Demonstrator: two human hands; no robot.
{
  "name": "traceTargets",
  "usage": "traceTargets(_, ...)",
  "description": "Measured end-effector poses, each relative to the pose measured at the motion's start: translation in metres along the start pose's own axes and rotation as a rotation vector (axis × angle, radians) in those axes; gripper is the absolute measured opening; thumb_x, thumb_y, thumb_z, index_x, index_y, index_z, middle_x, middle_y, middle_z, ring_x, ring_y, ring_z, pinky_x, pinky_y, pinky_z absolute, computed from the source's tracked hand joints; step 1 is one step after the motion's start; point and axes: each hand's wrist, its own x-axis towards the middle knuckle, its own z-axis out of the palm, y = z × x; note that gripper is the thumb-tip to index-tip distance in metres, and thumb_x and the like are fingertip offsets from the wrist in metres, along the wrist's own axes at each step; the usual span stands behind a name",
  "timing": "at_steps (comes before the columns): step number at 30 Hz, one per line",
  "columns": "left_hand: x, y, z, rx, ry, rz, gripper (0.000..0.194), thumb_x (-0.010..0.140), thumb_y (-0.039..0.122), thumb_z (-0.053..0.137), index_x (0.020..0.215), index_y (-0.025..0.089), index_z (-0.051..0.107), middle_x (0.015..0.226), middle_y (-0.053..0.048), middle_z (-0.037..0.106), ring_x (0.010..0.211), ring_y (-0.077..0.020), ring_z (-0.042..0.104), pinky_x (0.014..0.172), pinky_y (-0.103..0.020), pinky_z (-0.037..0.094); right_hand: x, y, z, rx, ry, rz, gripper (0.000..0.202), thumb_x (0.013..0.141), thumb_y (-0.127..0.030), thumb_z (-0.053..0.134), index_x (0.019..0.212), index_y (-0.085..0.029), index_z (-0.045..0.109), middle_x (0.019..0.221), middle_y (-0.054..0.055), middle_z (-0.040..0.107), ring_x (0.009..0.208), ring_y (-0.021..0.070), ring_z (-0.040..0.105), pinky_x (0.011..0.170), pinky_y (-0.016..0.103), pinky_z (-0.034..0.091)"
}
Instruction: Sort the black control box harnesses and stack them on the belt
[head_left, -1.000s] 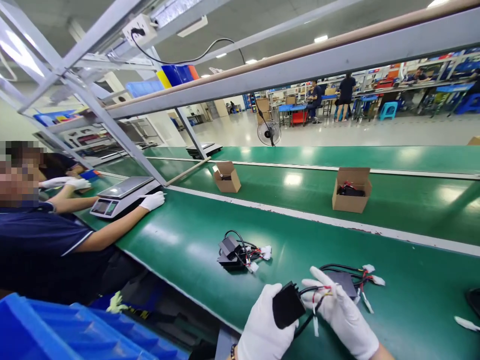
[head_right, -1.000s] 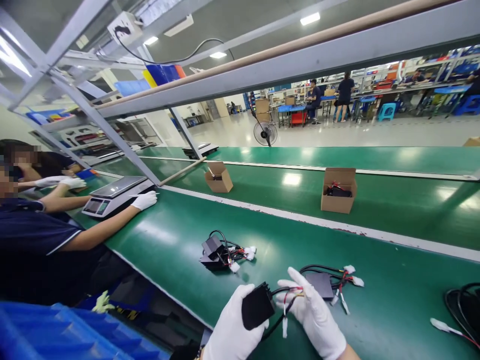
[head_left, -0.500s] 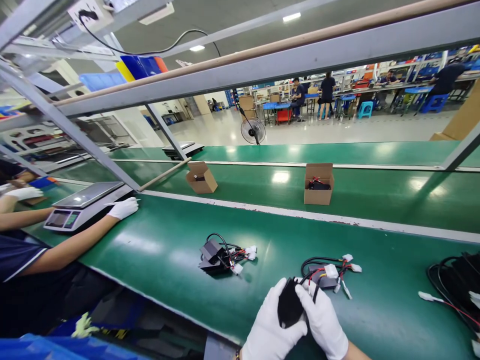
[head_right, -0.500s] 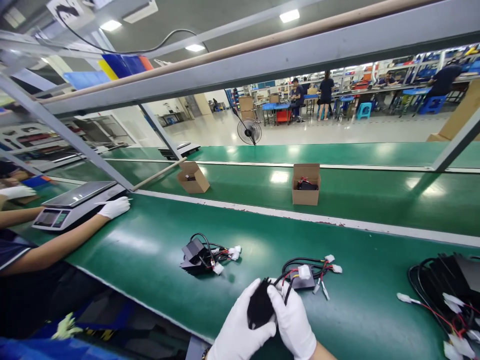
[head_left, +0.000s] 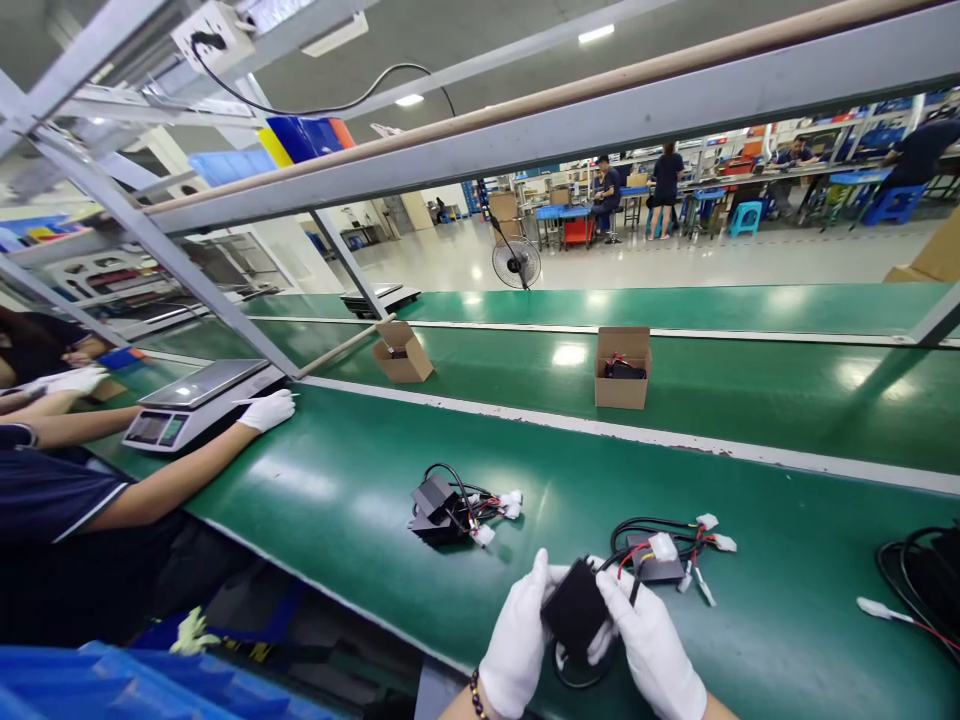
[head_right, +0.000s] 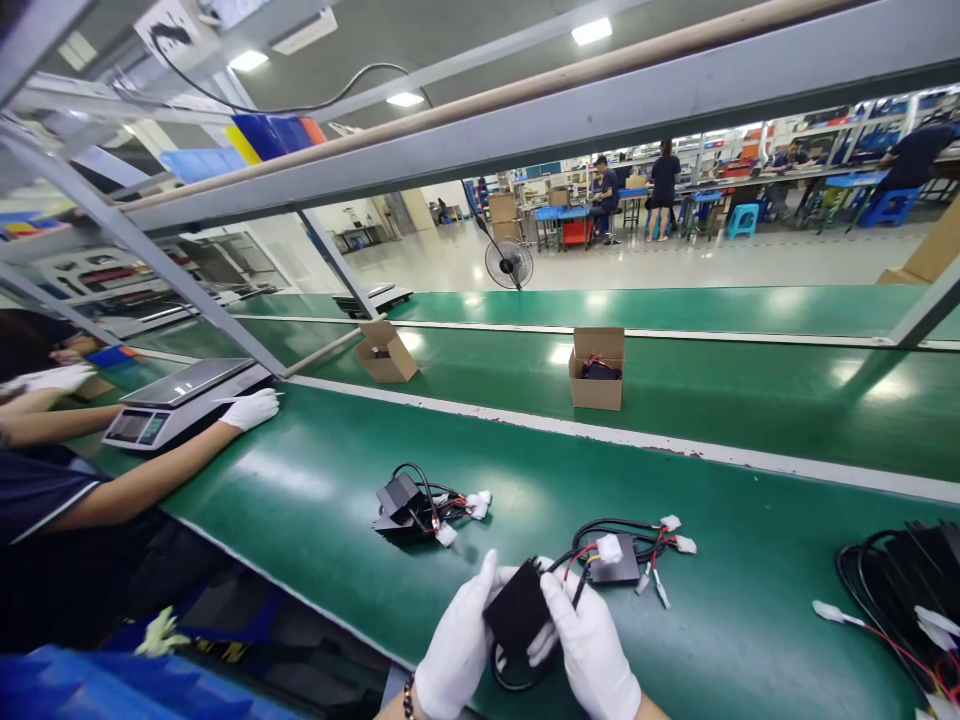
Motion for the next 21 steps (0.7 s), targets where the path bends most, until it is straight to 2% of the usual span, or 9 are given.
traceTargets(2, 0.001, -0.004, -0.001, -0.14, -0.111, -0.133, 0.075, 0.086, 0.076, 0.029, 0.096, 0.015, 0.072, 0.088, -0.011, 0.074, 0.089, -0.0273, 0.068, 0.084, -0.041, 0.055, 0.005, -0.002, -0.005, 0.046, 0.045, 0.009, 0.049, 0.082, -0.064, 0.061, 0.105, -0.023, 0.072, 0.109, 0.011, 0.072, 0.109, 0.029, 0.064, 0.102, 0.043, 0.049)
traceTargets(3, 0.001, -0.005, 0.0, -0.191, -0.168, -0.187, 0.083, 0.083, 0.081, 0.024, 0.102, 0.015, 0.071, 0.087, -0.012, 0.073, 0.085, -0.0281, 0.069, 0.077, -0.043, 0.056, 0.007, -0.004, -0.008, 0.079, 0.04, 0.035, 0.05, 0.08, -0.064, 0.063, 0.107, -0.023, 0.072, 0.117, 0.011, 0.069, 0.118, 0.0295, 0.059, 0.108, 0.044, 0.043)
traceTargets(4, 0.0, -0.006, 0.0, -0.218, -0.219, -0.215, 0.088, 0.081, 0.083, 0.022, 0.108, 0.014, 0.069, 0.088, -0.013, 0.073, 0.081, -0.0286, 0.07, 0.071, -0.043, 0.057, 0.008, -0.005, -0.01, 0.099, 0.029, 0.051, 0.052, 0.078, -0.064, 0.065, 0.109, -0.023, 0.071, 0.121, 0.012, 0.067, 0.122, 0.0297, 0.056, 0.111, 0.046, 0.039)
traceTargets(6, -0.002, -0.006, -0.002, -0.174, -0.285, -0.173, 0.082, 0.082, 0.08, 0.032, 0.118, 0.014, 0.064, 0.096, -0.015, 0.072, 0.081, -0.029, 0.07, 0.068, -0.042, 0.056, 0.01, -0.007, -0.015, 0.133, -0.001, 0.073, 0.054, 0.076, -0.062, 0.069, 0.112, -0.022, 0.07, 0.125, 0.012, 0.065, 0.124, 0.0304, 0.054, 0.113, 0.048, 0.035)
traceTargets(9, -0.008, -0.013, -0.01, 0.108, -0.255, 0.06, 0.067, 0.08, 0.061, 0.061, 0.13, 0.016, 0.058, 0.122, -0.016, 0.065, 0.108, -0.0333, 0.063, 0.091, -0.045, 0.052, 0.011, -0.008, -0.02, 0.244, -0.023, 0.085, 0.058, 0.071, -0.057, 0.076, 0.117, -0.023, 0.067, 0.125, 0.013, 0.065, 0.122, 0.0315, 0.056, 0.111, 0.052, 0.037)
traceTargets(12, -0.012, -0.032, -0.022, 0.545, -0.039, 0.377, 0.081, 0.074, 0.042, 0.074, 0.145, 0.023, 0.04, 0.135, -0.015, 0.056, 0.126, -0.0356, 0.051, 0.106, -0.05, 0.043, 0.011, -0.009, -0.023, 0.41, -0.051, 0.075, 0.06, 0.068, -0.05, 0.082, 0.121, -0.028, 0.064, 0.128, 0.011, 0.063, 0.124, 0.0304, 0.054, 0.111, 0.051, 0.036)
traceTargets(15, -0.013, -0.051, -0.028, 0.886, 0.132, 0.694, 0.096, 0.076, 0.026, 0.073, 0.153, 0.027, 0.016, 0.135, -0.016, 0.055, 0.126, -0.0351, 0.051, 0.101, -0.054, 0.047, 0.011, -0.01, -0.023, 0.518, -0.074, 0.092, 0.059, 0.07, -0.042, 0.083, 0.123, -0.029, 0.062, 0.132, 0.009, 0.061, 0.128, 0.0291, 0.051, 0.113, 0.049, 0.033)
traceTargets(17, -0.013, -0.054, -0.027, 0.992, 0.194, 0.855, 0.099, 0.077, 0.025, 0.072, 0.154, 0.025, 0.009, 0.132, -0.019, 0.056, 0.125, -0.0355, 0.053, 0.097, -0.053, 0.051, 0.01, -0.011, -0.022, 0.553, -0.085, 0.112, 0.056, 0.073, -0.039, 0.08, 0.125, -0.029, 0.061, 0.133, 0.009, 0.06, 0.128, 0.0288, 0.05, 0.114, 0.048, 0.033)
traceTargets(21, -0.014, -0.045, -0.021, 1.024, 0.264, 1.014, 0.099, 0.077, 0.022, 0.07, 0.154, 0.019, 0.008, 0.122, -0.019, 0.061, 0.123, -0.0354, 0.054, 0.094, -0.052, 0.054, 0.008, -0.014, -0.023, 0.612, -0.158, 0.099, 0.055, 0.075, -0.033, 0.077, 0.127, -0.031, 0.06, 0.137, 0.008, 0.057, 0.132, 0.0278, 0.047, 0.114, 0.047, 0.031)
